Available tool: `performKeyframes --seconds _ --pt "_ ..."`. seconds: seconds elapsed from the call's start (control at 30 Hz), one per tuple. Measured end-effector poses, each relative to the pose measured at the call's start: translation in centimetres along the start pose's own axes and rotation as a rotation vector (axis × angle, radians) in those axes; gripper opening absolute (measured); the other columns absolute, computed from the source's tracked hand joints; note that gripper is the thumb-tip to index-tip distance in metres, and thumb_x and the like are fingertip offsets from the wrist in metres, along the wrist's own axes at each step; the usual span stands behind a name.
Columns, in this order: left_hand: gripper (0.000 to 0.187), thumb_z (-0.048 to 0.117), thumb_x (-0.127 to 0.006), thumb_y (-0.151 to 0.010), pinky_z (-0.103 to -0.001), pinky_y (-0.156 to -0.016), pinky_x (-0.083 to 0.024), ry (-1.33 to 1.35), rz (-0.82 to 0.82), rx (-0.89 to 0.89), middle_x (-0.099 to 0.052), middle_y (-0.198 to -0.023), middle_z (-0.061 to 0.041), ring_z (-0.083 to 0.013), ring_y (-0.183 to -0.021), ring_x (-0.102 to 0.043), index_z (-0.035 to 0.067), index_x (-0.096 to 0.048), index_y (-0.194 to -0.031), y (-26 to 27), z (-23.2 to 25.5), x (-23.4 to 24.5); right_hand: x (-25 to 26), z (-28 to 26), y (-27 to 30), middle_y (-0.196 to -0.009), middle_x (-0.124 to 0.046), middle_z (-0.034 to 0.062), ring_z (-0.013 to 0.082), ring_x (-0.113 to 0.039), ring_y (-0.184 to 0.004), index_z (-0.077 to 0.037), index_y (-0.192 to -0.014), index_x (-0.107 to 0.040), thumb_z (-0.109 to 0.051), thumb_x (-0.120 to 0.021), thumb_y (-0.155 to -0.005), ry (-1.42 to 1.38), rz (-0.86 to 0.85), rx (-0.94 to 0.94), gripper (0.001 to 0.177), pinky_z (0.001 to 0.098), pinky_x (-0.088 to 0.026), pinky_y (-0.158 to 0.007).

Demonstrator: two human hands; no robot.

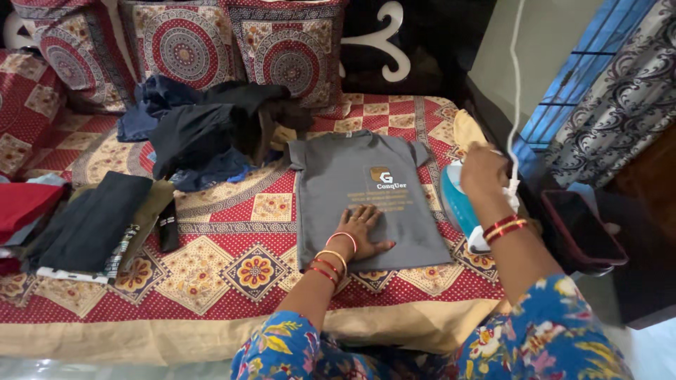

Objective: The person irons a dark-colored t-shirt and a gray t-shirt on a bed using a steam iron. They smooth the fabric, move the iron back and forth, and fold the shirts after ironing.

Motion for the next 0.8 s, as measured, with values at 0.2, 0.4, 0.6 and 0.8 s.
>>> performKeyframes --seconds 0.2,0.4,0.6,0.8 --pt "0.102 0.077 -0.057 -0.082 -0.052 -0.125 -0.012 -0.033 0.027 -0.010 -0.024 -0.168 -0.008 -0.0308 -0.155 -0.017 0.014 -0.031 -0.158 -0.9 -0.3 -0.1 2.8 -7.0 9.0 -0.112 -0.065 0.0193 0.0400 -0.068 -0.105 -0.003 -0.119 -0.057 -0.025 -0.064 -0.094 -0.464 0.039 0.312 0.034 0.0508 -0.054 -0.090" --pt "0.059 0.053 -0.064 -0.089 -0.047 -0.115 -0.046 0.001 0.024 0.180 -0.065 -0.141 -0.016 -0.0358 -0.133 -0.060 0.016 -0.067 -0.135 -7.3 -3.2 -0.3 -5.6 -7.4 14.3 -0.114 -0.062 0.0333 0.0489 -0.068 -0.098 0.002 -0.130 -0.047 -0.030 -0.065 -0.092 -0.592 -0.482 0.099 0.053 0.0542 -0.055 -0.084" --pt "0.046 0.039 -0.065 -0.090 -0.051 -0.113 -0.044 -0.142 0.235 -0.027 -0.056 -0.148 -0.018 -0.0369 -0.136 -0.054 0.018 -0.069 -0.131 -21.6 1.7 -0.8 -12.8 -8.4 15.1 -0.115 -0.066 0.0300 0.0454 -0.070 -0.101 0.002 -0.120 -0.055 -0.017 -0.054 -0.092 -0.504 -0.425 0.137 0.034 0.0515 -0.058 -0.088" --pt "0.063 0.032 -0.074 -0.079 -0.055 -0.120 -0.024 -0.210 -0.012 0.118 -0.029 -0.165 -0.008 -0.0337 -0.154 -0.023 0.020 -0.061 -0.140 -30.1 3.8 -5.0 -18.6 -6.7 16.1 -0.115 -0.067 0.0329 0.0480 -0.067 -0.108 0.000 -0.129 -0.054 -0.022 -0.050 -0.098 -0.670 -0.669 -0.189 0.038 0.0551 -0.054 -0.092"
Point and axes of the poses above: each hand's wrist, its own y-axis away from the middle knuckle, its own x-axis out of the back of the hand, z = x × y, the point moved 10 cm from there along -y, towards the middle knuckle
